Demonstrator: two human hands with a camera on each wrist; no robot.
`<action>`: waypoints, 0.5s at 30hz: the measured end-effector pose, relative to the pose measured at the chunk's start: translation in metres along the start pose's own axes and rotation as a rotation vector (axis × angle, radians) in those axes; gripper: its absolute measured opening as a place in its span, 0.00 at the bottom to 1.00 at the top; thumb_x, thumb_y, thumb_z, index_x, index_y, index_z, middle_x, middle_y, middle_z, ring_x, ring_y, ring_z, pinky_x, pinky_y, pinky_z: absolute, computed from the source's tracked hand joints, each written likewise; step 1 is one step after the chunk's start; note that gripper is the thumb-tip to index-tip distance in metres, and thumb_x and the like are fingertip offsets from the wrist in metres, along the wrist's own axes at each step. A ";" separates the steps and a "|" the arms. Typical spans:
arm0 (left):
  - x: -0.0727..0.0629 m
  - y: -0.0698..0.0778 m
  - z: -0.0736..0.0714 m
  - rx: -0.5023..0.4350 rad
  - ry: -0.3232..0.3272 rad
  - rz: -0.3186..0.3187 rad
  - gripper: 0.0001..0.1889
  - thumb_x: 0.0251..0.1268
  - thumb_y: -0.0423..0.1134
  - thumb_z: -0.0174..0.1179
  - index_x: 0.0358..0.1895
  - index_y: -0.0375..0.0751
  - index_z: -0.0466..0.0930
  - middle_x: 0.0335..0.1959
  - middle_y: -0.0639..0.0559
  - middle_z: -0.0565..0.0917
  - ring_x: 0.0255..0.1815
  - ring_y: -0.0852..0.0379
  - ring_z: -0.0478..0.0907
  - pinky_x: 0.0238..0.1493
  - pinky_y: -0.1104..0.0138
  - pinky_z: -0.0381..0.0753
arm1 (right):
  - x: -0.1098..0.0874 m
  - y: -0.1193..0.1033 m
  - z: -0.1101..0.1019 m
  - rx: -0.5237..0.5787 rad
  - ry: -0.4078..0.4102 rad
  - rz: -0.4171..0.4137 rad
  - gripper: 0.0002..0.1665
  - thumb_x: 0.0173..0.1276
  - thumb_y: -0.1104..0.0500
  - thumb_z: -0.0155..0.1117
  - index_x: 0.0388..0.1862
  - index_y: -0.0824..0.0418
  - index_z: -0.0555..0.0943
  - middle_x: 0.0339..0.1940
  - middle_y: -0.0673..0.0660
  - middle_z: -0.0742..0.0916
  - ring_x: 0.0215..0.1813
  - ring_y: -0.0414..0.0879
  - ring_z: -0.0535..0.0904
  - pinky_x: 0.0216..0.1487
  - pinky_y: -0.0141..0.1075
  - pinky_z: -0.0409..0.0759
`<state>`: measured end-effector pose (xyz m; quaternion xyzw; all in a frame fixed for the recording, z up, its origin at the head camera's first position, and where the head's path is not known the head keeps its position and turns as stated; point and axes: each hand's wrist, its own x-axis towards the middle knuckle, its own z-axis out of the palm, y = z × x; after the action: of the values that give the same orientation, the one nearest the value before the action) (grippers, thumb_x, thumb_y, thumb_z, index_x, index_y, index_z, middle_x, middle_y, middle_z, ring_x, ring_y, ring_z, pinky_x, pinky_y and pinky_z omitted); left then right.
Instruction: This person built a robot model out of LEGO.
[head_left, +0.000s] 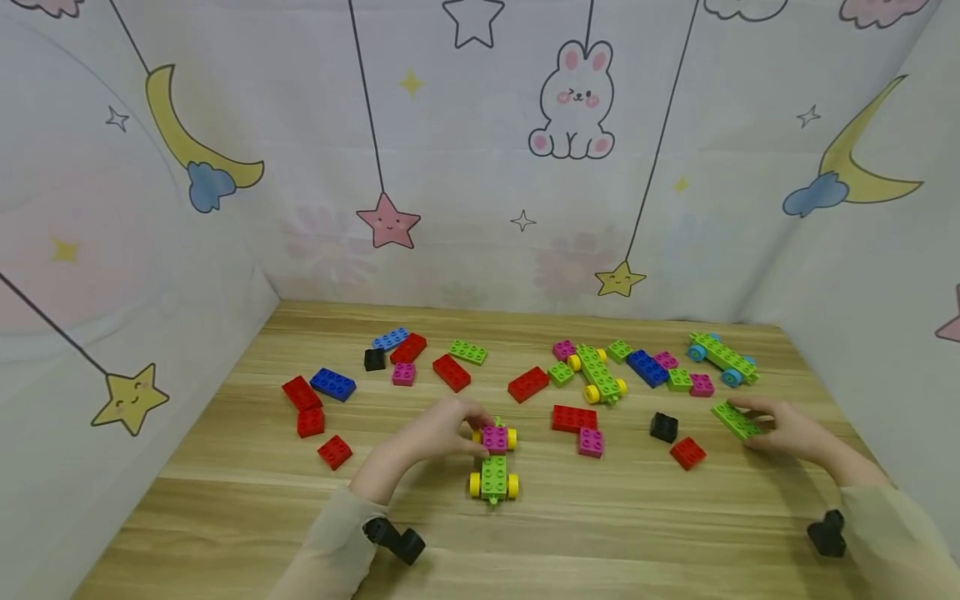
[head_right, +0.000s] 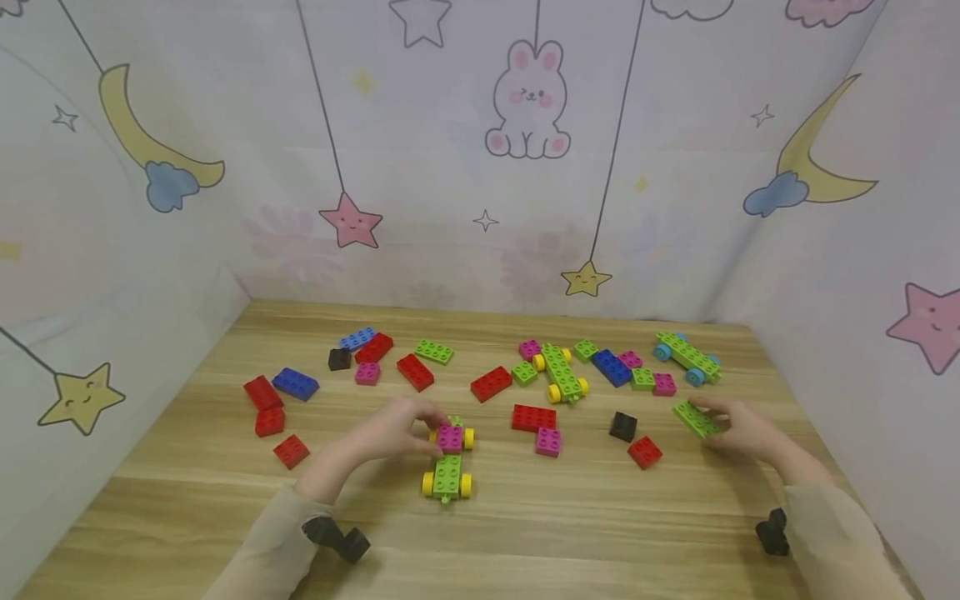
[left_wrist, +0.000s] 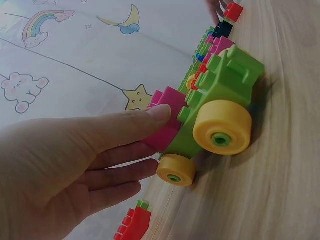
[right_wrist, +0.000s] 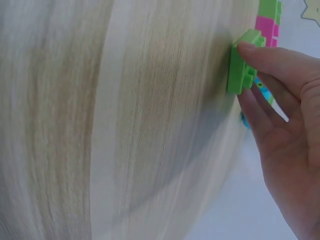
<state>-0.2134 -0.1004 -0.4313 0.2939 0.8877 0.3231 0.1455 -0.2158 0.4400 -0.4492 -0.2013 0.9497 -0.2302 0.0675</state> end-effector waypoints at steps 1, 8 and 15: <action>0.000 0.000 0.000 0.004 0.000 -0.002 0.17 0.55 0.39 0.72 0.49 0.39 0.84 0.43 0.52 0.86 0.47 0.55 0.80 0.53 0.58 0.80 | 0.000 -0.002 0.000 0.002 -0.002 0.017 0.39 0.53 0.63 0.76 0.61 0.79 0.72 0.59 0.78 0.77 0.49 0.32 0.78 0.45 0.25 0.79; -0.002 0.002 -0.001 0.008 -0.001 -0.002 0.18 0.55 0.40 0.72 0.49 0.40 0.84 0.43 0.53 0.86 0.47 0.55 0.80 0.54 0.58 0.81 | -0.002 -0.008 0.000 0.031 -0.007 0.081 0.41 0.54 0.61 0.76 0.62 0.79 0.70 0.58 0.80 0.77 0.50 0.57 0.82 0.43 0.34 0.83; -0.002 0.002 -0.001 0.014 0.005 0.002 0.18 0.55 0.40 0.72 0.49 0.39 0.84 0.43 0.53 0.86 0.47 0.55 0.80 0.54 0.58 0.80 | 0.001 -0.011 0.001 0.047 -0.002 0.127 0.42 0.56 0.60 0.75 0.64 0.79 0.68 0.57 0.81 0.76 0.49 0.68 0.81 0.43 0.41 0.83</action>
<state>-0.2113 -0.1009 -0.4286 0.2951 0.8900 0.3176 0.1408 -0.2122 0.4303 -0.4451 -0.1393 0.9549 -0.2474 0.0874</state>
